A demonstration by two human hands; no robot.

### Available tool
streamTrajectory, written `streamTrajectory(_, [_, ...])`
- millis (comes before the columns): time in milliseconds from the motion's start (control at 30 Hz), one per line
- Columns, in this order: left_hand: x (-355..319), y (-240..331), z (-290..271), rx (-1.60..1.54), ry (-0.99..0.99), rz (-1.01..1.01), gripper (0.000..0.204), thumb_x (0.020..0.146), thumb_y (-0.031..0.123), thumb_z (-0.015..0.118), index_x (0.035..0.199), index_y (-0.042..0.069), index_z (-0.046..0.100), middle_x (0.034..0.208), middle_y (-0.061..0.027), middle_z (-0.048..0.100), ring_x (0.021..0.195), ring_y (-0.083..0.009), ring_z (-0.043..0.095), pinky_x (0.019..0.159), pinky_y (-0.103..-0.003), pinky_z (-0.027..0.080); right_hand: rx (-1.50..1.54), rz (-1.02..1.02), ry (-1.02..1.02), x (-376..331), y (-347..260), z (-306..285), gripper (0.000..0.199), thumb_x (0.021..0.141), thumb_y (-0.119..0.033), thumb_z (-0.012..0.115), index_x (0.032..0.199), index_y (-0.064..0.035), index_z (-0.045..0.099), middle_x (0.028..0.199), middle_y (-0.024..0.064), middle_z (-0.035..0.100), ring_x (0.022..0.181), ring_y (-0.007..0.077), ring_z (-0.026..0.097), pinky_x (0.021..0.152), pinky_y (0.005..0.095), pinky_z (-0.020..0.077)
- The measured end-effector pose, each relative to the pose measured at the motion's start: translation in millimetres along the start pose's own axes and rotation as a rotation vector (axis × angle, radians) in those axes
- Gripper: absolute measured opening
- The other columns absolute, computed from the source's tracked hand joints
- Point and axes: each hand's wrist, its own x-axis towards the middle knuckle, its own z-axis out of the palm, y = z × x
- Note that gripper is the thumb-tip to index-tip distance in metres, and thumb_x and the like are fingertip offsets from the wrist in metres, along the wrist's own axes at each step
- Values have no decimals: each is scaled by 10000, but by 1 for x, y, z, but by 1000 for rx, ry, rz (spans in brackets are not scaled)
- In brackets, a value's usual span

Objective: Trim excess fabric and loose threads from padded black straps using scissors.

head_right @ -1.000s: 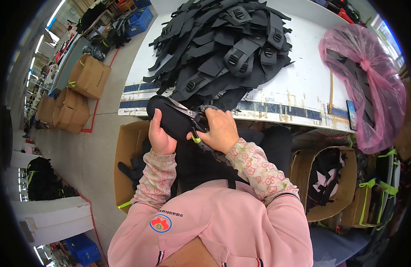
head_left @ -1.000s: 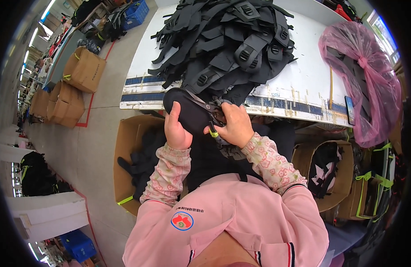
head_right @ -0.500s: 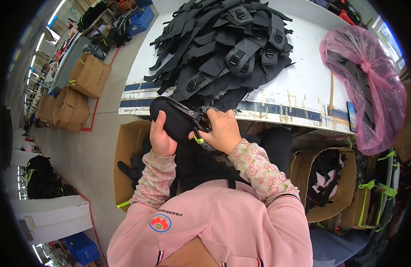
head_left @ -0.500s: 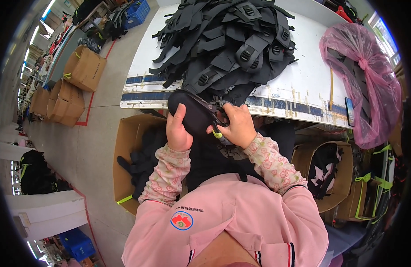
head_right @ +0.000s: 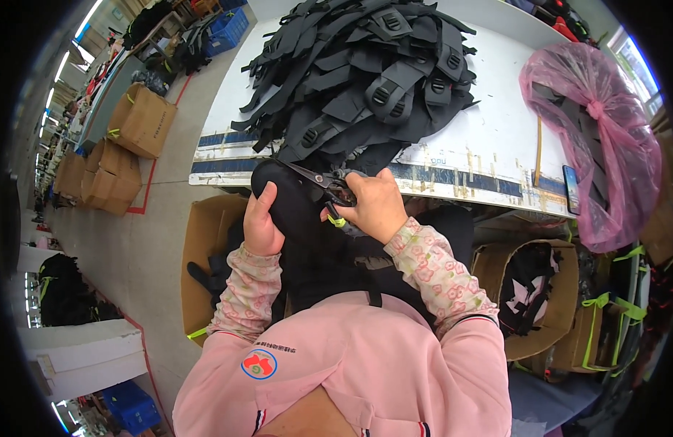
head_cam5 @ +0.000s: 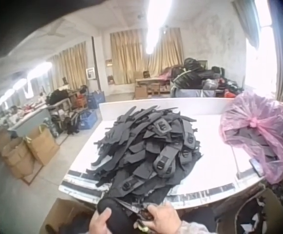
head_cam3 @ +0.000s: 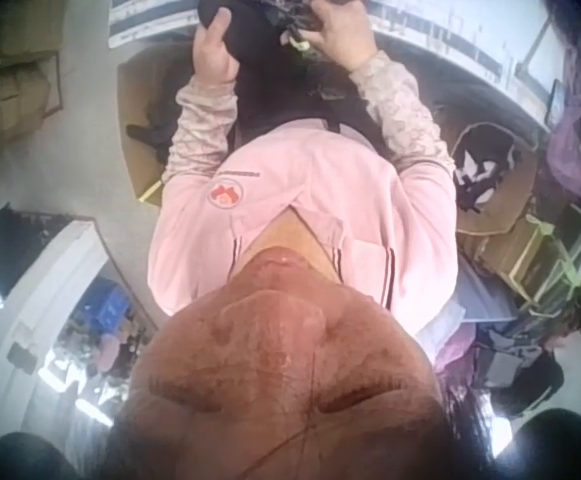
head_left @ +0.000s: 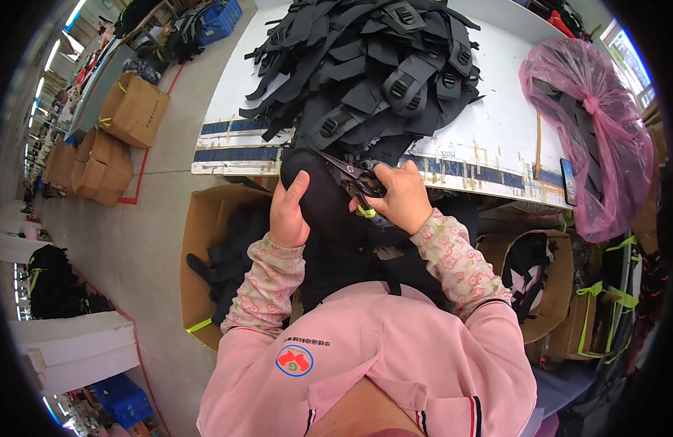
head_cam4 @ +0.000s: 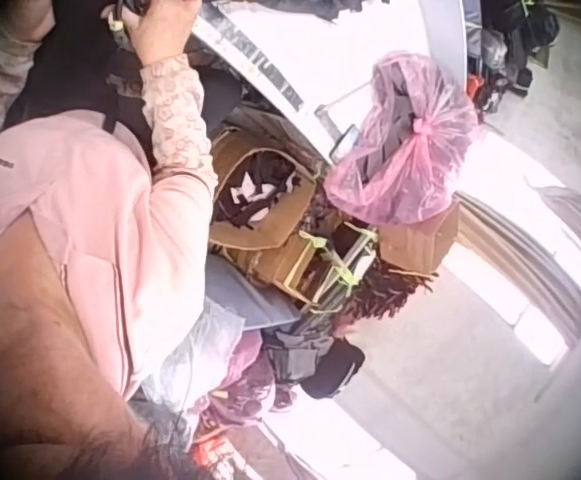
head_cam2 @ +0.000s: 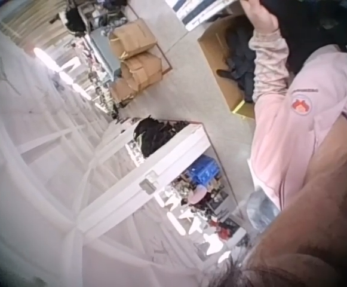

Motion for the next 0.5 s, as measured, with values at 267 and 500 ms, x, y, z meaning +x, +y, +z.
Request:
streamTrajectory(267, [-1,-2,-1,19,8,-47,278,937,190,534,1148,10,546,1072,-103,624,967,-200,609,872,-317,477,1,4,-75,6,7,-17,540,624,-518,770,751,-55,523,641,68,562,627,265,559,677,361,346])
streamTrajectory(500, [-2,-2,3,11,-2,-66,301,934,190,539,1177,14,526,1080,-98,617,978,-197,603,877,-316,473,-56,1,-122,8,4,-26,538,638,-507,765,780,-46,525,666,74,563,672,267,566,683,366,342])
